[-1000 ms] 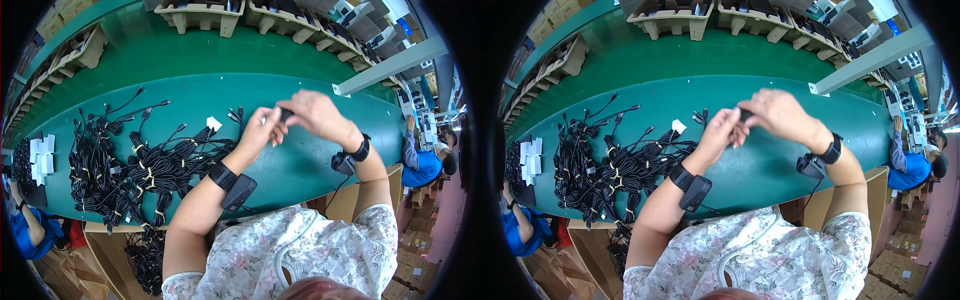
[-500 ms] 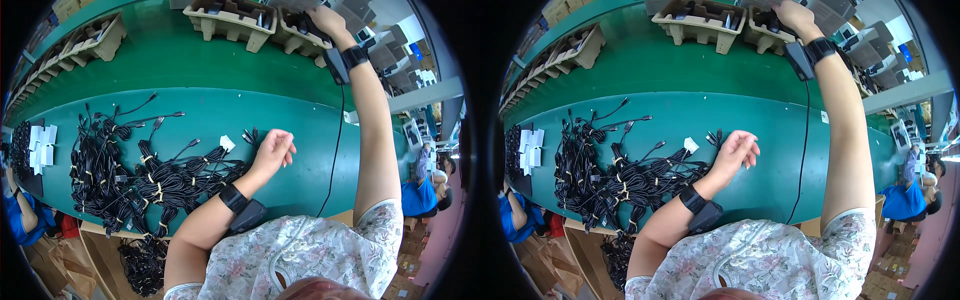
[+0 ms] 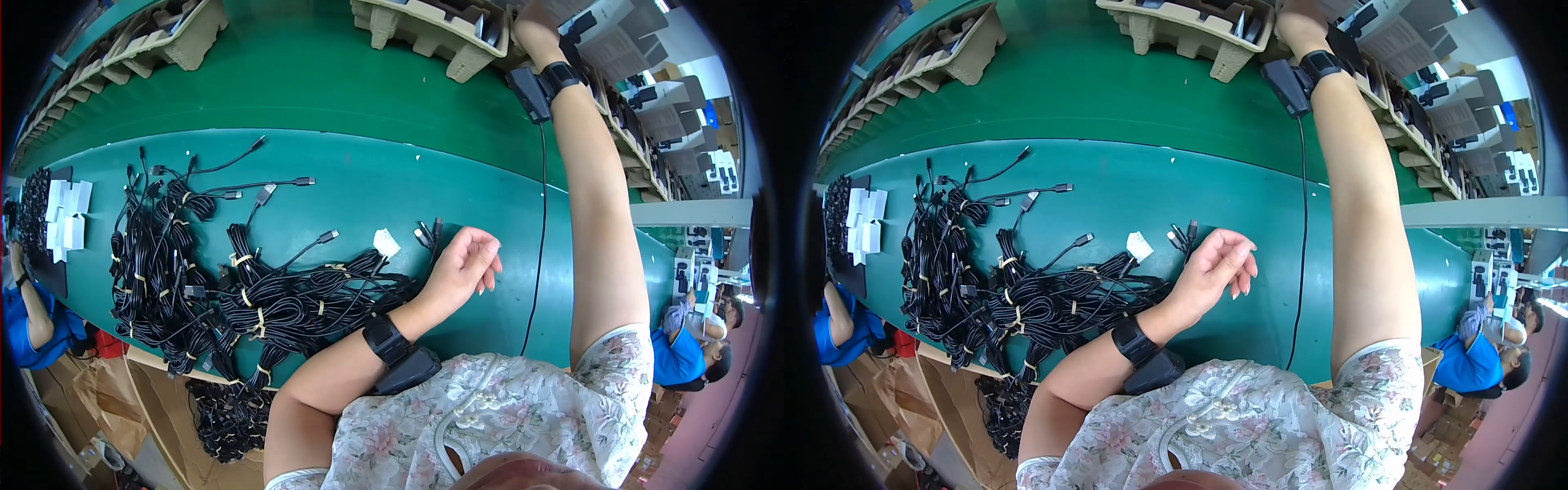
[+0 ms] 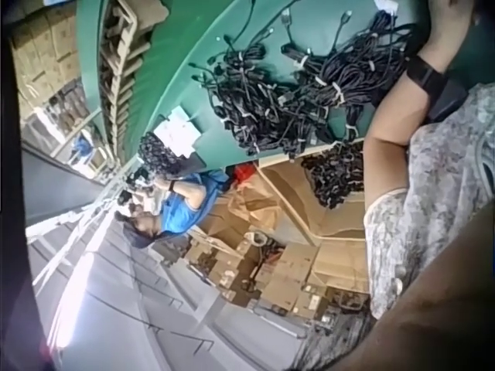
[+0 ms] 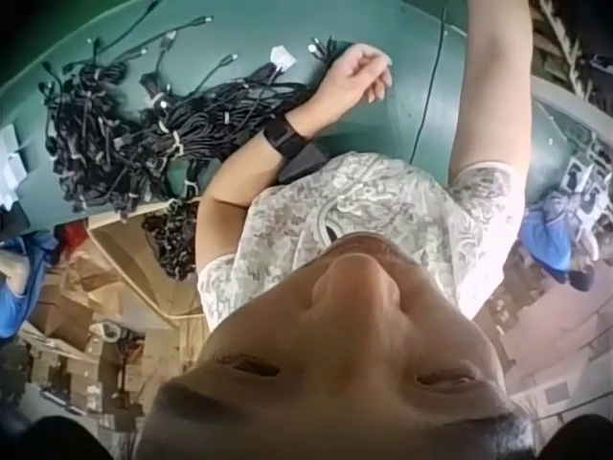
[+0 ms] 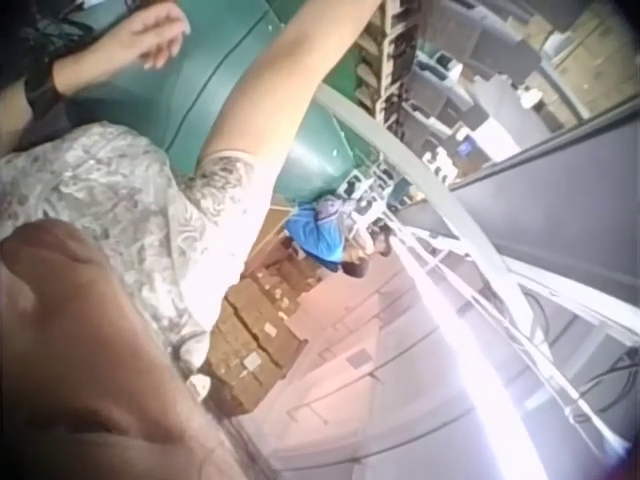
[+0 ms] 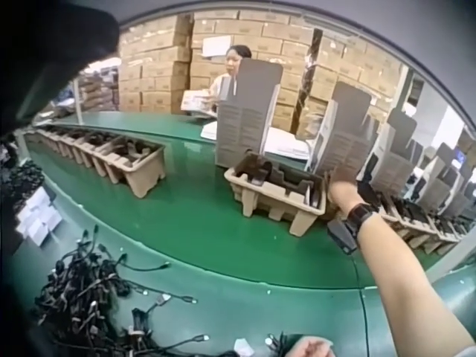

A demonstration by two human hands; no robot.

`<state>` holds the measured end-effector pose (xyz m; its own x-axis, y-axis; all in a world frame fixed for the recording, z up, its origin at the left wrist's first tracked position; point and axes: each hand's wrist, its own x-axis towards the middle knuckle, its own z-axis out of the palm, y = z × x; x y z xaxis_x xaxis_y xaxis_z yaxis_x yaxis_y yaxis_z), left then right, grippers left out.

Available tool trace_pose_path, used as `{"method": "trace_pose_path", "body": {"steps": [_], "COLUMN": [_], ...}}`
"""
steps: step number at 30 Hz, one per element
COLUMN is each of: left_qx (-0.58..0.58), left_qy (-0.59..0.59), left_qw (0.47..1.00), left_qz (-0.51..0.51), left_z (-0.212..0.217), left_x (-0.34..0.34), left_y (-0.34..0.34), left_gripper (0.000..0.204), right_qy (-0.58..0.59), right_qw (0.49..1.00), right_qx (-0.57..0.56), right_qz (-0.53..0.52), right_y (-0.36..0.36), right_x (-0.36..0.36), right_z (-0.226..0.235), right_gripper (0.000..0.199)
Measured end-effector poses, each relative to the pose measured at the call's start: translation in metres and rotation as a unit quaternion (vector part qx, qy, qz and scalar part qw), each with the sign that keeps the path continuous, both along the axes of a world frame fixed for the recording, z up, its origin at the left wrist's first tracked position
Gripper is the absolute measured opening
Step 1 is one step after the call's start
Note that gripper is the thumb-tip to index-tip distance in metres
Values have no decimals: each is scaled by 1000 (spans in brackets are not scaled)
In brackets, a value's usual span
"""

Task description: Assemble and pack electronic components on a production line.

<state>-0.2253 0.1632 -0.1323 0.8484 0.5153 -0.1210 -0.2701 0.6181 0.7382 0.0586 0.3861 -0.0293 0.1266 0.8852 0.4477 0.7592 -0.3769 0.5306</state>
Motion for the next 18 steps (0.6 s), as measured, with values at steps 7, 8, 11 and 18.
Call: {"method": "trace_pose_path", "body": {"steps": [7, 8, 11, 18], "left_qx": [-3, -3, 0, 11], "left_qy": [6, 9, 2, 3], "left_qw": [1000, 1000, 1000, 1000], "left_qz": [10, 12, -2, 9], "left_z": [-5, -6, -5, -6], "left_x": [-5, -4, 1, 0], "left_y": [1, 0, -2, -1], "left_gripper": [19, 19, 18, 18], "right_qy": [287, 334, 537, 118], "right_qw": [950, 931, 785, 991], "right_qx": [-124, -143, -160, 8], "right_qz": [10, 12, 263, 59], "right_y": [9, 8, -14, -32], "right_x": [54, 65, 113, 5], "right_z": [-7, -8, 1, 8], "right_gripper": [23, 23, 24, 25]}}
